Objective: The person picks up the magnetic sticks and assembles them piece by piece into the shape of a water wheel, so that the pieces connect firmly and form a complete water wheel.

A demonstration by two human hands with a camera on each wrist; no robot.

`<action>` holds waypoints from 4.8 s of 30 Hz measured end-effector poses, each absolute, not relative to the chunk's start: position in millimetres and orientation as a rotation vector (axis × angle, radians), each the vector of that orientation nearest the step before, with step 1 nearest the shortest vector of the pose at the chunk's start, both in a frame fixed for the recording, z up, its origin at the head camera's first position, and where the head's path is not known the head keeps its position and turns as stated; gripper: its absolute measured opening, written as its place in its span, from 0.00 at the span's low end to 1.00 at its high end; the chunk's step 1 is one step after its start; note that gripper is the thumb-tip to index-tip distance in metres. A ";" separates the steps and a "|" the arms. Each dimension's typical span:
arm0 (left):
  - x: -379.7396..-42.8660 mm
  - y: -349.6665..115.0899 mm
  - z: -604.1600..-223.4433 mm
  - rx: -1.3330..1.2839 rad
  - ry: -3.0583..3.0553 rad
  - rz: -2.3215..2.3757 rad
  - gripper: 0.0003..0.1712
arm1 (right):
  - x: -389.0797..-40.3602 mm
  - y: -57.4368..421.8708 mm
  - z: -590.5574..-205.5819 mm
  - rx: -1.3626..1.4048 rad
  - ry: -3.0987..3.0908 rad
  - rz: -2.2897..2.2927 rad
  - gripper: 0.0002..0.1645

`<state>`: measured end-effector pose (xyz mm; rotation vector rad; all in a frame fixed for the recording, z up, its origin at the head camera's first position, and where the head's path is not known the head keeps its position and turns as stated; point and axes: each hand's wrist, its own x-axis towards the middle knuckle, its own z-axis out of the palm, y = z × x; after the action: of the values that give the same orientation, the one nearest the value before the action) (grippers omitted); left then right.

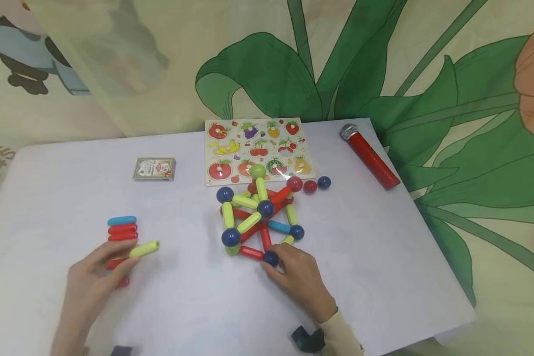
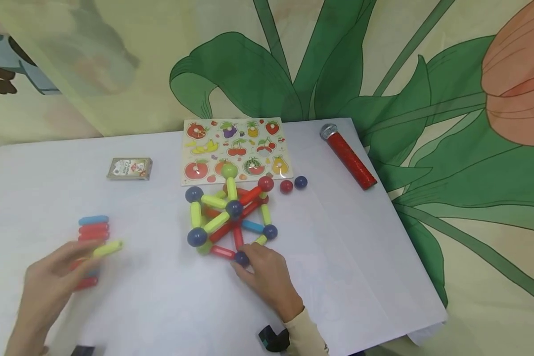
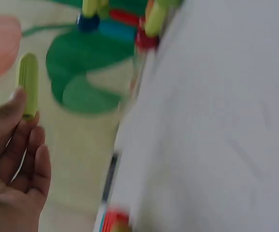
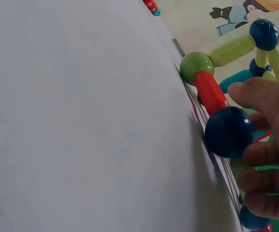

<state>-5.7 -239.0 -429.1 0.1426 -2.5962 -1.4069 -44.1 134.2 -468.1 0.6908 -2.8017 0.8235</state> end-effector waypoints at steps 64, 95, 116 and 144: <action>-60.4 -94.1 -424.5 0.320 -2.358 -2.348 0.24 | -51.4 184.5 -465.6 0.181 -2.979 0.785 0.22; -50.2 -103.8 -438.0 -0.512 -2.598 -1.606 0.29 | -52.5 184.7 -468.6 0.169 -2.990 0.786 0.23; 27.2 -271.1 -446.5 0.635 -2.812 -1.153 0.31 | -54.2 184.1 -468.9 0.191 -2.977 0.830 0.24; 42.3 -297.7 -474.9 0.759 -3.149 -0.915 0.33 | -56.8 184.7 -468.6 0.158 -2.988 0.830 0.24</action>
<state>42.3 -297.7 -474.9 0.7594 -3.1488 -0.9150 -56.8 184.7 -468.6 0.1583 -2.9881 0.8300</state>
